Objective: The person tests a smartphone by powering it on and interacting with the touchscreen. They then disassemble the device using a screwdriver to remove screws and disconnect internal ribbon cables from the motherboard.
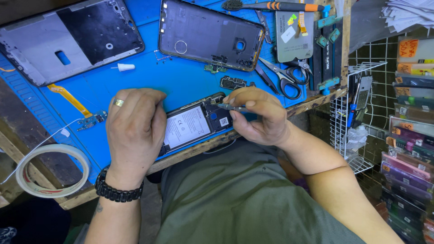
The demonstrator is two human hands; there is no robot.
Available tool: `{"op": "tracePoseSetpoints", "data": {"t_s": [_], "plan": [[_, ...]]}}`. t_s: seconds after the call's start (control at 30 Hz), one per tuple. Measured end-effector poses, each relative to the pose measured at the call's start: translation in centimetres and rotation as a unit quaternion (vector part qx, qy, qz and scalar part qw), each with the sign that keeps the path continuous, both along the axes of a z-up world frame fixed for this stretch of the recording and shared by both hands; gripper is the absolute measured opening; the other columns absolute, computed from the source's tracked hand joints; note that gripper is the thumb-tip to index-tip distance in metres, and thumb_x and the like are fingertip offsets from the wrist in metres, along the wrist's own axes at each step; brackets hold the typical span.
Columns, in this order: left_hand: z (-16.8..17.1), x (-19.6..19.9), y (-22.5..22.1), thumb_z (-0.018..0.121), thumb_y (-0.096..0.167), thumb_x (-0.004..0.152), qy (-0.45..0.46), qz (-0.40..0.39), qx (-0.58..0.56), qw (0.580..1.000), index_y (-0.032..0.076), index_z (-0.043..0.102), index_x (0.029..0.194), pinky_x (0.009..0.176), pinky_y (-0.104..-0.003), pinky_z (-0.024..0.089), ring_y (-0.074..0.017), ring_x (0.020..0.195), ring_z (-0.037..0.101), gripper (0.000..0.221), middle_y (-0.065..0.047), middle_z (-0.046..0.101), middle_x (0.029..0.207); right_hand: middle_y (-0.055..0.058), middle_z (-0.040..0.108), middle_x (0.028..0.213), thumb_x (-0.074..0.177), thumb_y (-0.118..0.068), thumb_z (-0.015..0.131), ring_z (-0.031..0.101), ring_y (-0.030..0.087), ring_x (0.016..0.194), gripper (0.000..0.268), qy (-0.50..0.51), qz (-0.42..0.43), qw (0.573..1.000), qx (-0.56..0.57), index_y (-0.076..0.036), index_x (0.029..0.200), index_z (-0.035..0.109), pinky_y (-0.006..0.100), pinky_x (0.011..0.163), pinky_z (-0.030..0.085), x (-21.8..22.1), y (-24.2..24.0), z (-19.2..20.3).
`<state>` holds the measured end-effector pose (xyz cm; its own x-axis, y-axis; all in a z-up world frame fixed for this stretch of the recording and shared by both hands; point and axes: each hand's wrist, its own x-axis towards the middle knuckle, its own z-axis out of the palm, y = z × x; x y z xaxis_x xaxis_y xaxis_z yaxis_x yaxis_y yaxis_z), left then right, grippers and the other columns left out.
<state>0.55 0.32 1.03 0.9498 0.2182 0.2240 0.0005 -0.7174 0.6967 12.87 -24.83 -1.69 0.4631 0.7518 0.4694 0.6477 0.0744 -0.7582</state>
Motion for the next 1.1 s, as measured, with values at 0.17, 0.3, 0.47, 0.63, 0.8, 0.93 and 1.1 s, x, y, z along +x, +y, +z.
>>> {"op": "tracePoseSetpoints", "data": {"t_s": [0.17,0.3,0.47,0.63,0.8,0.93,1.1], "plan": [[-0.1,0.1,0.0,0.069,-0.008,0.093,0.003,0.003,-0.003,1.0,0.002,0.067,0.106,0.09,-0.04,0.05,-0.029,0.098,0.064,0.016,-0.011,0.069,0.103,0.018,0.064,0.107,0.089,0.013,0.073,0.073,0.038,0.097,0.064,-0.052,0.009,0.998,-0.034,-0.01,0.135,0.035,0.047,0.083,0.062,0.3,0.5,1.0],[-0.2,0.1,0.1,0.069,-0.008,0.094,0.01,0.005,-0.006,1.0,0.002,0.067,0.107,0.087,-0.038,0.05,-0.0274,0.094,0.064,0.016,-0.01,0.068,0.102,0.018,0.064,0.105,0.09,0.011,0.079,0.072,0.039,0.094,0.065,-0.112,0.042,0.992,-0.037,-0.008,0.134,0.035,0.047,0.078,0.06,0.7,0.8,1.4],[-0.1,0.3,0.1,0.069,-0.007,0.093,0.013,0.005,-0.006,1.0,0.002,0.067,0.107,0.087,-0.039,0.05,-0.0284,0.098,0.064,0.016,-0.01,0.069,0.102,0.017,0.06,0.108,0.096,0.013,0.071,0.067,0.031,0.098,0.07,0.107,0.013,0.994,-0.011,-0.013,0.147,0.031,0.043,0.086,0.06,0.0,0.9,0.5],[-0.1,0.4,0.3,0.07,-0.008,0.092,0.019,0.003,-0.008,1.0,0.001,0.067,0.107,0.086,-0.039,0.049,-0.0286,0.098,0.064,0.018,-0.01,0.069,0.103,0.019,0.057,0.111,0.099,0.013,0.062,0.065,0.028,0.095,0.077,0.176,-0.006,0.984,0.017,-0.02,0.157,0.025,0.048,0.093,0.061,-0.2,0.5,0.0],[0.2,0.5,0.3,0.07,-0.009,0.092,0.028,-0.002,-0.015,0.999,0.002,0.067,0.109,0.092,-0.04,0.05,-0.0286,0.102,0.064,0.02,-0.01,0.069,0.107,0.019,0.058,0.108,0.097,0.014,0.062,0.066,0.029,0.096,0.08,0.146,-0.024,0.988,0.042,-0.021,0.157,0.023,0.049,0.089,0.063,-0.1,0.3,-0.2],[0.4,0.7,0.4,0.071,-0.009,0.091,0.036,-0.003,-0.024,0.999,0.001,0.067,0.11,0.093,-0.041,0.05,-0.029,0.103,0.063,0.022,-0.01,0.068,0.107,0.02,0.058,0.108,0.096,0.014,0.063,0.067,0.03,0.095,0.081,0.134,-0.042,0.989,0.049,-0.02,0.157,0.023,0.048,0.088,0.064,-0.3,0.3,-0.1],[0.4,0.6,0.5,0.072,-0.009,0.09,0.035,-0.008,-0.03,0.999,0.001,0.067,0.11,0.093,-0.041,0.05,-0.0293,0.103,0.064,0.023,-0.01,0.067,0.108,0.02,0.058,0.108,0.096,0.014,0.063,0.066,0.03,0.096,0.08,0.13,-0.045,0.99,0.043,-0.02,0.156,0.023,0.049,0.088,0.065,-0.2,0.4,-0.1]]}}
